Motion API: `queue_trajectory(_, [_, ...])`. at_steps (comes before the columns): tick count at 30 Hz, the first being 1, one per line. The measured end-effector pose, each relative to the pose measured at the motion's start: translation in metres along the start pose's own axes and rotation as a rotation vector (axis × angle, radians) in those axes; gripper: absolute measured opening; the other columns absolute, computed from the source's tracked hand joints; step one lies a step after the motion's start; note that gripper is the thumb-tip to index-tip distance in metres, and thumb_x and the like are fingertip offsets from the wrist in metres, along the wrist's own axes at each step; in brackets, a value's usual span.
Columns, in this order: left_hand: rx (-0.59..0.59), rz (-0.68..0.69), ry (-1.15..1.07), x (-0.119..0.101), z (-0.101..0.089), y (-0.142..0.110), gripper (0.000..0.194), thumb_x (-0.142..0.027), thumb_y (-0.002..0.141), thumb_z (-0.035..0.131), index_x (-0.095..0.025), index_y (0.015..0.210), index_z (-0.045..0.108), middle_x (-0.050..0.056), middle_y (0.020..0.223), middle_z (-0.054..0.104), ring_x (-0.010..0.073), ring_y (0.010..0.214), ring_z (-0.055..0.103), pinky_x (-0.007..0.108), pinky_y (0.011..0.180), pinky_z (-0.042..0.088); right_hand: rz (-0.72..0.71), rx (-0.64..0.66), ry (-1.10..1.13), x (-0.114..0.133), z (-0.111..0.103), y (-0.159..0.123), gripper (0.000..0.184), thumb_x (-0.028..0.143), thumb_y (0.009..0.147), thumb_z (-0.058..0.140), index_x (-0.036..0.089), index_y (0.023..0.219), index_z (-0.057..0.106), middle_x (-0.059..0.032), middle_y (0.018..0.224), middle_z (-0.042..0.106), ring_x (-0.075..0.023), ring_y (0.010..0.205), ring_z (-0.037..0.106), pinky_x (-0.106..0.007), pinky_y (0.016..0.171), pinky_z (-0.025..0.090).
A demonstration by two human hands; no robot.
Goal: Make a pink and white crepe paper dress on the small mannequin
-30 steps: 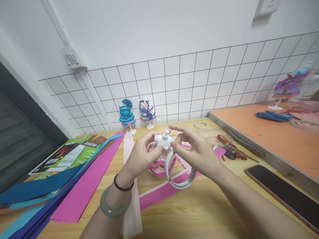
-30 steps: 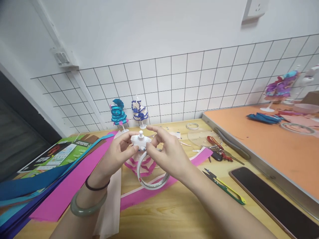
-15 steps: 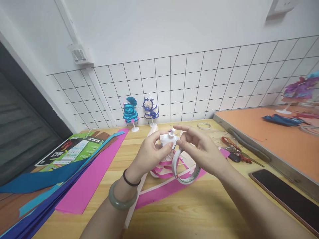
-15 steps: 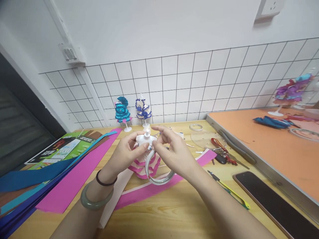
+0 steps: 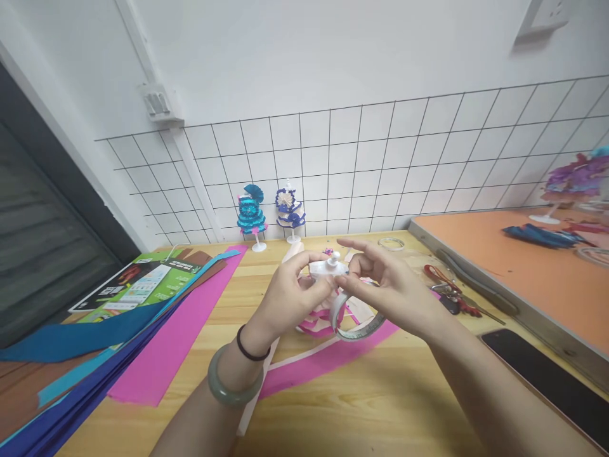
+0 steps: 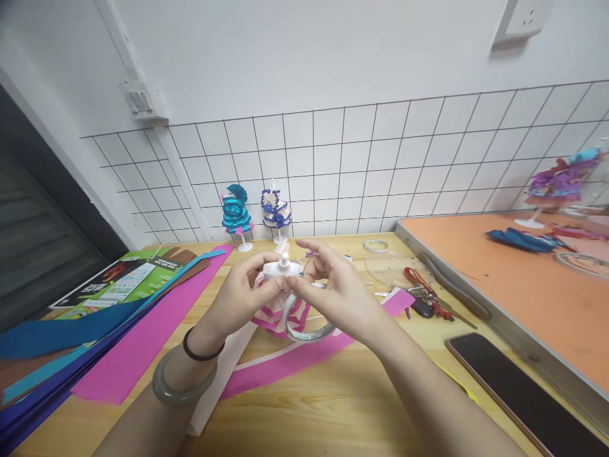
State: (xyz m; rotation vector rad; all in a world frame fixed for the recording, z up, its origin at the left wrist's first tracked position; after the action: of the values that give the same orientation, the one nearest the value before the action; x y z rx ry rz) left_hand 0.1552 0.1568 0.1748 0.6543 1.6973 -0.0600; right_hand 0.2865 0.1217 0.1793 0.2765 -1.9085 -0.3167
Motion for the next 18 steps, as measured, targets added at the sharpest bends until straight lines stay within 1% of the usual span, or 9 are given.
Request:
queue_trajectory(3, [-0.017, 0.033, 0.023, -0.001, -0.002, 0.000, 0.023, -0.023, 0.076, 0.058, -0.017, 0.099, 0.058, 0.004, 0.098, 0.063, 0.0148, 0.084, 0.061, 0.023, 0.069, 0.049, 0.004, -0.048, -0.101, 0.002, -0.004, 0.000, 0.059, 0.036, 0.079, 0.061, 0.019, 0.131, 0.040, 0.0032, 0.065, 0.054, -0.0146, 0.065, 0.055, -0.029, 0.064, 0.045])
queue_trajectory(6, [-0.023, 0.076, 0.053, 0.000, -0.003, 0.000, 0.023, -0.022, 0.077, 0.059, -0.019, 0.099, 0.058, 0.004, 0.103, 0.062, 0.0166, 0.096, 0.059, 0.024, 0.078, 0.049, -0.015, -0.080, -0.191, 0.005, -0.008, -0.002, 0.060, 0.038, 0.079, 0.061, 0.020, 0.133, 0.039, 0.0029, 0.065, 0.056, -0.0154, 0.065, 0.057, -0.029, 0.063, 0.045])
queue_trajectory(8, [-0.030, 0.110, 0.055, -0.001, -0.004, 0.001, 0.023, -0.021, 0.077, 0.059, -0.019, 0.100, 0.058, 0.005, 0.106, 0.061, 0.0170, 0.103, 0.057, 0.024, 0.083, 0.048, -0.002, -0.097, -0.242, 0.005, -0.010, -0.004, 0.062, 0.041, 0.079, 0.060, 0.021, 0.134, 0.038, 0.0028, 0.065, 0.056, -0.0154, 0.063, 0.057, -0.027, 0.058, 0.045])
queue_trajectory(10, [-0.027, 0.132, 0.027, -0.001, -0.004, 0.001, 0.025, -0.019, 0.076, 0.059, -0.020, 0.102, 0.056, 0.005, 0.109, 0.060, 0.0177, 0.106, 0.056, 0.025, 0.083, 0.048, 0.038, -0.115, -0.288, 0.002, -0.014, -0.005, 0.066, 0.045, 0.078, 0.060, 0.021, 0.135, 0.037, 0.0026, 0.064, 0.055, -0.0149, 0.058, 0.056, -0.026, 0.052, 0.043])
queue_trajectory(12, [0.002, 0.128, -0.028, 0.000, -0.003, 0.002, 0.029, -0.019, 0.077, 0.059, -0.021, 0.105, 0.052, 0.006, 0.110, 0.060, 0.0185, 0.105, 0.057, 0.025, 0.078, 0.050, 0.075, -0.113, -0.286, 0.000, -0.017, -0.006, 0.071, 0.048, 0.076, 0.062, 0.021, 0.136, 0.037, 0.0016, 0.067, 0.056, -0.0145, 0.055, 0.056, -0.025, 0.047, 0.043])
queue_trajectory(15, [0.072, 0.095, -0.081, 0.003, 0.001, 0.002, 0.035, -0.021, 0.078, 0.059, -0.021, 0.112, 0.047, 0.008, 0.110, 0.060, 0.0179, 0.096, 0.060, 0.025, 0.071, 0.050, 0.100, -0.045, -0.188, -0.001, -0.016, -0.005, 0.072, 0.048, 0.073, 0.064, 0.023, 0.136, 0.037, -0.0031, 0.083, 0.060, -0.0130, 0.053, 0.057, -0.025, 0.044, 0.045])
queue_trajectory(18, [0.111, 0.086, -0.088, 0.004, 0.000, 0.001, 0.042, -0.026, 0.078, 0.061, -0.020, 0.116, 0.046, 0.010, 0.111, 0.062, 0.0196, 0.097, 0.061, 0.029, 0.078, 0.048, 0.098, -0.002, -0.115, 0.000, -0.015, -0.004, 0.070, 0.045, 0.072, 0.066, 0.023, 0.133, 0.041, -0.0080, 0.100, 0.061, -0.0105, 0.049, 0.056, -0.026, 0.043, 0.047])
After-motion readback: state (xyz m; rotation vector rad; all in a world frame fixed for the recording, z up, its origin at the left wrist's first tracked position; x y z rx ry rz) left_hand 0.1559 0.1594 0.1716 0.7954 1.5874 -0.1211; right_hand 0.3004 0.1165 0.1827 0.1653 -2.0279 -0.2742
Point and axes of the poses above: each hand's wrist, its own y-axis towards the middle knuckle, its own z-axis out of the palm, x = y × z, the point moved 7 cm from there along y, towards the middle knuckle
